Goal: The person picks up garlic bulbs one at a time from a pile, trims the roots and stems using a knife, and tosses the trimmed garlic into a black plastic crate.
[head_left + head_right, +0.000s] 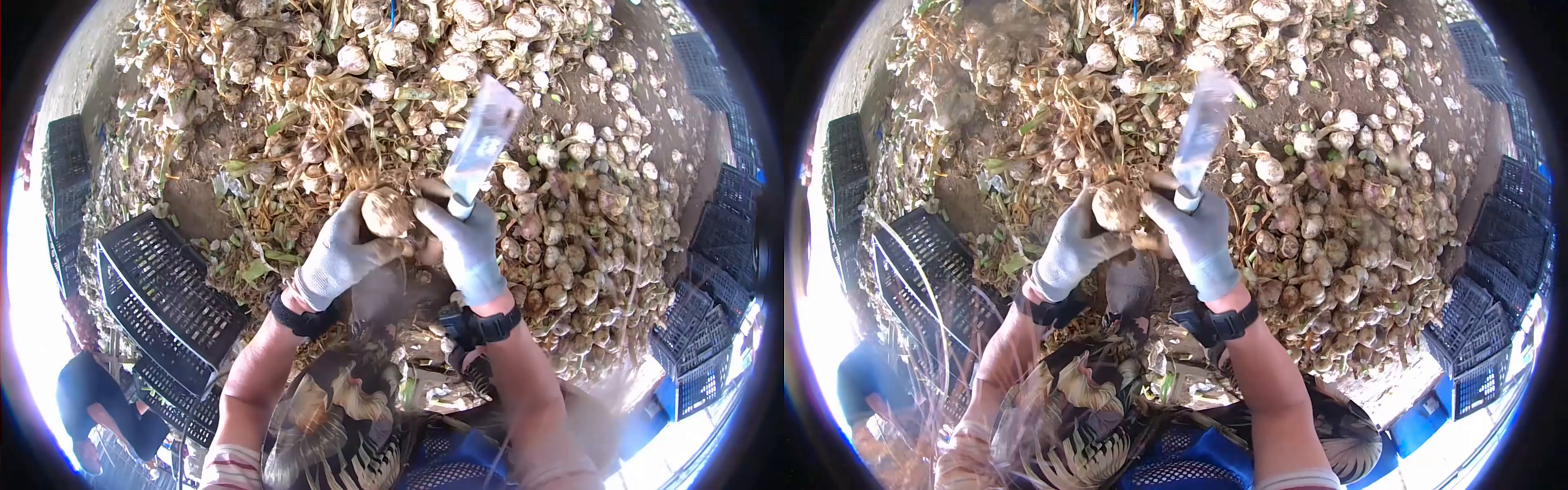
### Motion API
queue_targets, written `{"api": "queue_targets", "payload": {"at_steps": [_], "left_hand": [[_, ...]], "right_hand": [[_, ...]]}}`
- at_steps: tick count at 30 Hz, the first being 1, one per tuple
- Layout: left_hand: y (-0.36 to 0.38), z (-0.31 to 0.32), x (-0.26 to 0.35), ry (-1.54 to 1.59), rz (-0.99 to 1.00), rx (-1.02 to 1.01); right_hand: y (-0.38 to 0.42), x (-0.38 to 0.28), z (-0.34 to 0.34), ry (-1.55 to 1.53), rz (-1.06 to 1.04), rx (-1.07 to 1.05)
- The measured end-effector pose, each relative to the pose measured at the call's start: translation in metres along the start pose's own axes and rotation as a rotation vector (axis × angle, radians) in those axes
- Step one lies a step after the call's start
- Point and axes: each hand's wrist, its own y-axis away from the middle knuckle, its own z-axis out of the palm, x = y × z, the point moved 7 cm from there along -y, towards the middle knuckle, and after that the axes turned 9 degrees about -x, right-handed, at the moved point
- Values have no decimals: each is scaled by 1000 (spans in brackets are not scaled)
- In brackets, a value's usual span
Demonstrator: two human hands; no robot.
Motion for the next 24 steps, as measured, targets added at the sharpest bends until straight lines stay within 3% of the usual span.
{"api": "queue_targets", "payload": {"at_steps": [1,3,5,7,8,11,12,15,21,22,23,24], "left_hand": [[3,-1,2,5,1,-3],[13,-11,0,-110,-216,62],[28,-28,-30,-103,-161,92],[35,-41,-47,-303,100,69],[35,-42,-50,-137,149,29],[50,-46,-49,-68,134,-23],[46,-38,-42,58,-43,-33],[44,-44,-49,228,59,-43],[49,-50,-64,79,16,-58],[59,-55,-78,231,-5,105],[57,-56,-74,230,-1,107],[53,-54,-67,60,2,64]], "right_hand": [[1,2,-9,410,-154,8],[18,-22,9,1092,-519,17],[27,-14,26,1402,-442,-134],[33,-16,39,1547,-464,-166],[32,-16,40,1548,-466,-169],[30,-13,43,1546,-478,-211],[29,-10,41,1554,-482,-194],[25,-5,40,1568,-476,-179],[25,22,29,1450,-391,-184],[25,27,28,1429,-409,-182],[24,28,29,1410,-428,-184],[24,29,30,1411,-431,-186]]}}
